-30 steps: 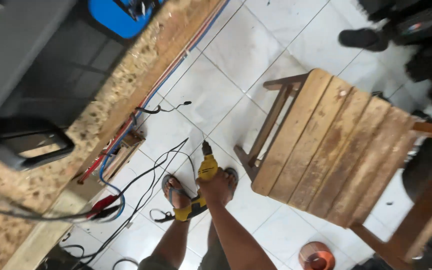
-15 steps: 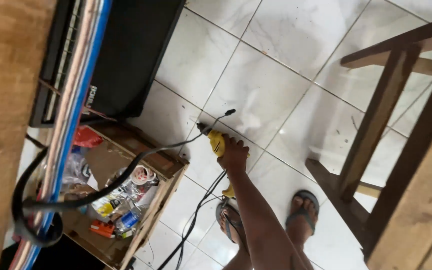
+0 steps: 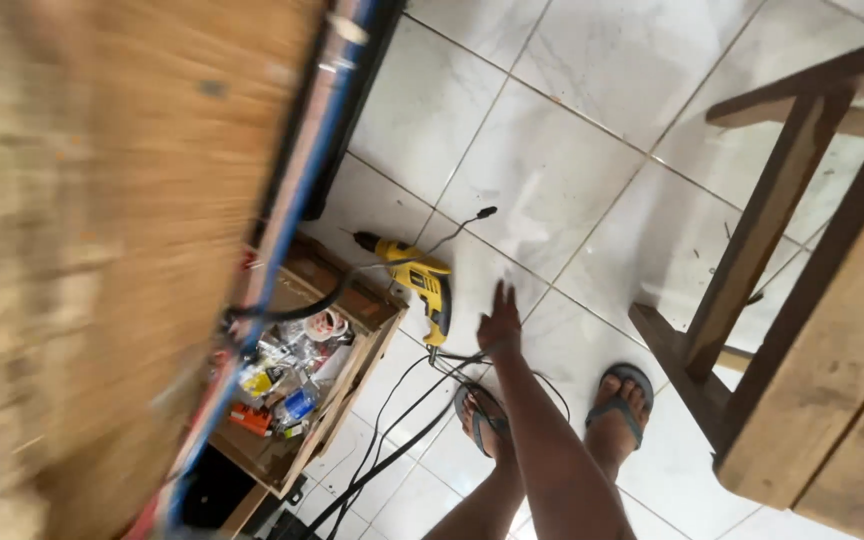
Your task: Repairing an electronic device by inspecting and cleaning a toroidal transformer at a workbench.
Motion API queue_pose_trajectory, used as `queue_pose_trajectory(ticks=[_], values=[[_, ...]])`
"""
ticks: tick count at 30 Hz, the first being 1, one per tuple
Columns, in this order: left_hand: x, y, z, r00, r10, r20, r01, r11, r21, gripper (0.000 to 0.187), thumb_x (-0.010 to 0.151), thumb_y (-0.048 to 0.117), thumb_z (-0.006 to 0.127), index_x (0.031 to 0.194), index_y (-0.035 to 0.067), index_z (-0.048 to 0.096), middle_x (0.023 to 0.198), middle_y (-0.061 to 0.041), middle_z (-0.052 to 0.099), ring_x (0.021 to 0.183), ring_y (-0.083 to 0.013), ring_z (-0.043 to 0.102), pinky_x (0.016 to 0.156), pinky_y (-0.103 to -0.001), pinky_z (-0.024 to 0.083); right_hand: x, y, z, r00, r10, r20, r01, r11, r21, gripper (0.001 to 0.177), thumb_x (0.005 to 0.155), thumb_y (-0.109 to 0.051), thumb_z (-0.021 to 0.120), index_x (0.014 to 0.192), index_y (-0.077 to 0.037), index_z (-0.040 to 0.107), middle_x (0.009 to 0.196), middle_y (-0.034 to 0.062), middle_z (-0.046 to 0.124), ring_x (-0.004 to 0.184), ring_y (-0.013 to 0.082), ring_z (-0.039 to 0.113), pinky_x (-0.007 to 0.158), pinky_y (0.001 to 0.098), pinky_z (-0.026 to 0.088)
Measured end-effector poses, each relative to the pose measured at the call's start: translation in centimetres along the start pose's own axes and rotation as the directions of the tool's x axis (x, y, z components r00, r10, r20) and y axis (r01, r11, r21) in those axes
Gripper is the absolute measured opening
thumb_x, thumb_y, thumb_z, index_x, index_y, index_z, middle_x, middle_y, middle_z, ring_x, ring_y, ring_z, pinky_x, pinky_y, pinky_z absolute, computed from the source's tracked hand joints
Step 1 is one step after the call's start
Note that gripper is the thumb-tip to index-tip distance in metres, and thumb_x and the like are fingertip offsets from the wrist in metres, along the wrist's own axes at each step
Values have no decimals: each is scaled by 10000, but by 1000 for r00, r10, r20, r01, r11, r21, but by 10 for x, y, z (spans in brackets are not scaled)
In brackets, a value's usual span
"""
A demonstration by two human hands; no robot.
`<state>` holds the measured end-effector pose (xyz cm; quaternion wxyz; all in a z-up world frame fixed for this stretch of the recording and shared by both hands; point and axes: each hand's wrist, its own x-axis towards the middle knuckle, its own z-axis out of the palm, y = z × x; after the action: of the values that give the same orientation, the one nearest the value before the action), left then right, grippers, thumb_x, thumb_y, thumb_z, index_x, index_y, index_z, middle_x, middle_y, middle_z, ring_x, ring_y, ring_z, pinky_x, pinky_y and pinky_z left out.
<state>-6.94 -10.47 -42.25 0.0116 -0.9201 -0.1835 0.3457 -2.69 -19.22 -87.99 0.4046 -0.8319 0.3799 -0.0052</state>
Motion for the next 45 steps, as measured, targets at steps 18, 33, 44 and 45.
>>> queue_pose_trajectory(ticks=[18, 33, 44, 45], values=[[-97, -131, -224, 714, -672, 198, 414, 177, -893, 1128, 1021, 912, 415, 1382, -149, 541, 1379, -329, 563, 1270, -470, 521, 1061, -489, 384, -167, -450, -578, 861, -489, -138, 503, 784, 364, 225, 956, -195, 642, 1160, -111, 681, 900, 30, 647, 697, 161, 600, 722, 320, 493], [-137, -159, -283, 691, -628, 357, 395, -86, -915, 961, 1061, 798, 495, 1220, -131, 681, 1140, -368, 689, 1059, -528, 621, 955, -514, 456, -63, -677, -463, 850, -326, 415, 387, 919, -70, 762, 911, -186, 760, 1565, -112, 376, 1398, 166, 403, 1088, 411, 641, 841, 491, 564], [-168, -159, -324, 711, -531, 462, 462, -142, -875, 918, 939, 744, 472, 1489, 10, 510, 1459, -304, 520, 1349, -506, 446, 1124, -528, 330, -104, -786, -492, 751, -183, 635, 71, 978, 199, 873, 897, -170, 705, 1644, -180, 254, 1339, 77, 584, 900, 162, 626, 749, 241, 570], [-176, -150, -356, 712, -457, 533, 430, -317, -845, 902, 947, 689, 484, 1554, 37, 345, 1515, -286, 451, 1373, -475, 447, 1140, -552, 367, -101, -775, -497, 832, -183, 524, 91, 976, 196, 567, 942, -138, 643, 1471, -143, 440, 1374, 81, 597, 1075, 200, 633, 879, 275, 589]])
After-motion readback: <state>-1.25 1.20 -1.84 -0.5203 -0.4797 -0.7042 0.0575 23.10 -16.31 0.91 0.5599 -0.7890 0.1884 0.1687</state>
